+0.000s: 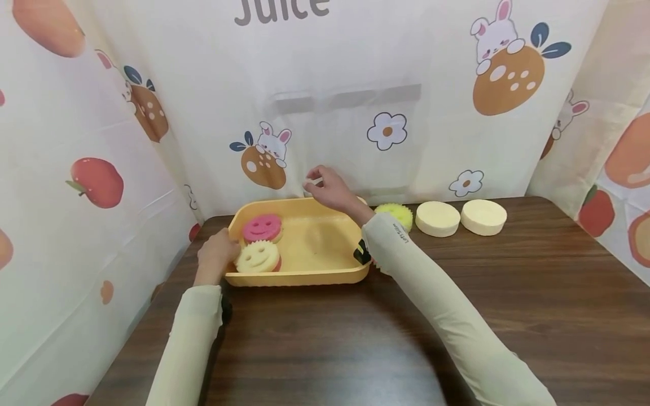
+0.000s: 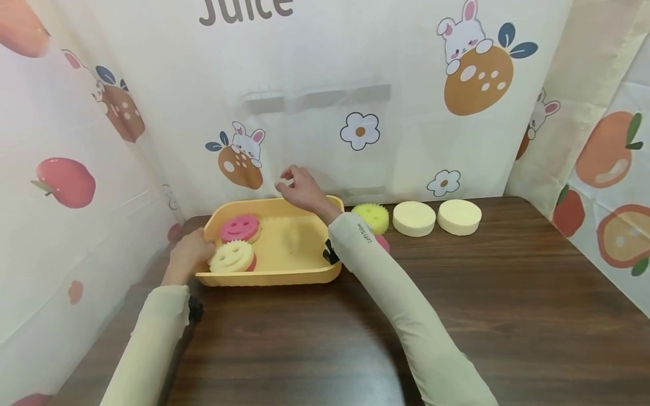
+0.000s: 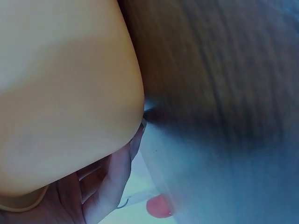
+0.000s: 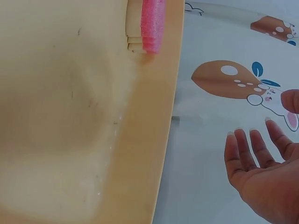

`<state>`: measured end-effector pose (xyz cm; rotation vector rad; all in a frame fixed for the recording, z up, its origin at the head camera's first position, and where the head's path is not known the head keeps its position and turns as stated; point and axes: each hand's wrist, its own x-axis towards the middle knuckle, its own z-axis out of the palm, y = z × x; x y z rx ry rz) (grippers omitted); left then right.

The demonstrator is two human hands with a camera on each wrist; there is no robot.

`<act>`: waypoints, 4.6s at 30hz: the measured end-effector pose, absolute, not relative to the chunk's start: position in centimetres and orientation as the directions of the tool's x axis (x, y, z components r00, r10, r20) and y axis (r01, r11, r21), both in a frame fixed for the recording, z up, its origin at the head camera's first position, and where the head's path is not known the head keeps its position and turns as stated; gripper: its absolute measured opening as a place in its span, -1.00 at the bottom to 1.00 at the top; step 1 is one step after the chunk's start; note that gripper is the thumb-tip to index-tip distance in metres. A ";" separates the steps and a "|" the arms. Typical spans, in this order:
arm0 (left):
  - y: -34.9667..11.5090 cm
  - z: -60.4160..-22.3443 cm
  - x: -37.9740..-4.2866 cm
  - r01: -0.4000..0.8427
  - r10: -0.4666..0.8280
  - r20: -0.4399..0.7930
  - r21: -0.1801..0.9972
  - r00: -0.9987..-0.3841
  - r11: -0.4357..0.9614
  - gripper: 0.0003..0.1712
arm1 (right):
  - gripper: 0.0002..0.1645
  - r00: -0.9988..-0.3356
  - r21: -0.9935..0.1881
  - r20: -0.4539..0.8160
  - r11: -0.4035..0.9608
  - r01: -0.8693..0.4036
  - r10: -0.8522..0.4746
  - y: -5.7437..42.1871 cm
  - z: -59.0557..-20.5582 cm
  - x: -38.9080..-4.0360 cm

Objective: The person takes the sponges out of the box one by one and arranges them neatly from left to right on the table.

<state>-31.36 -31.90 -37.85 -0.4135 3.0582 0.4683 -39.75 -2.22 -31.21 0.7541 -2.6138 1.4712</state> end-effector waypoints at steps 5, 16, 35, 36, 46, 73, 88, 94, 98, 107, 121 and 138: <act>-31.7 -37.8 -31.2 -0.267 -0.260 -0.062 0.301 -0.963 0.915 -0.44 | -0.59 -0.881 -0.788 0.259 0.441 -0.429 -0.395 -2.5 -31.3 -39.9; -31.7 -37.8 -31.0 -0.284 -0.269 -0.089 0.302 -0.959 0.910 -0.44 | -0.55 -0.866 -0.775 0.232 0.454 -0.440 -0.443 -3.7 -32.7 -40.4; -31.7 -37.7 -31.1 -0.280 -0.280 -0.045 0.304 -0.959 0.911 -0.46 | -0.50 -0.830 -0.737 0.235 0.463 -0.492 -0.506 -5.2 -34.7 -40.7; -31.6 -37.7 -31.1 -0.278 -0.278 -0.043 0.305 -0.959 0.911 -0.46 | -0.50 -0.827 -0.740 0.231 0.459 -0.491 -0.512 -5.3 -34.8 -40.7; -31.3 -37.8 -31.2 -0.281 -0.279 -0.051 0.298 -0.959 0.912 -0.42 | -0.51 -0.826 -0.721 0.202 0.491 -0.489 -0.526 -6.0 -35.4 -40.5; -31.9 -38.1 -31.4 -0.295 -0.290 -0.062 0.309 -0.955 0.904 -0.46 | -0.46 -0.788 -0.662 0.169 0.524 -0.536 -0.592 -8.2 -37.0 -40.8; -32.0 -38.4 -31.1 -0.300 -0.289 -0.083 0.311 -0.954 0.902 -0.42 | -0.34 -0.730 -0.546 0.125 0.567 -0.616 -0.672 -9.2 -37.6 -40.1; -32.0 -38.4 -31.2 -0.299 -0.283 -0.096 0.326 -0.954 0.897 -0.45 | -0.27 -0.745 -0.553 0.054 0.602 -0.577 -0.665 -9.1 -37.9 -40.1; -31.9 -38.3 -31.4 -0.287 -0.273 -0.088 0.332 -0.958 0.899 -0.44 | -0.25 -0.744 -0.537 0.044 0.612 -0.580 -0.667 -9.1 -38.0 -40.4; -32.2 -38.3 -31.4 -0.285 -0.264 -0.110 0.334 -0.958 0.898 -0.40 | -0.21 -0.712 -0.495 -0.002 0.620 -0.609 -0.702 -9.5 -38.2 -40.6; -33.1 -38.5 -30.8 -0.315 -0.281 -0.146 0.337 -0.949 0.887 -0.41 | -0.16 -0.631 -0.479 -0.033 0.567 -0.671 -0.775 -10.9 -38.9 -40.4; -32.6 -38.5 -31.4 -0.308 -0.270 -0.155 0.330 -0.950 0.892 -0.37 | -0.11 -0.604 -0.517 -0.076 0.550 -0.656 -0.793 -10.3 -39.0 -40.6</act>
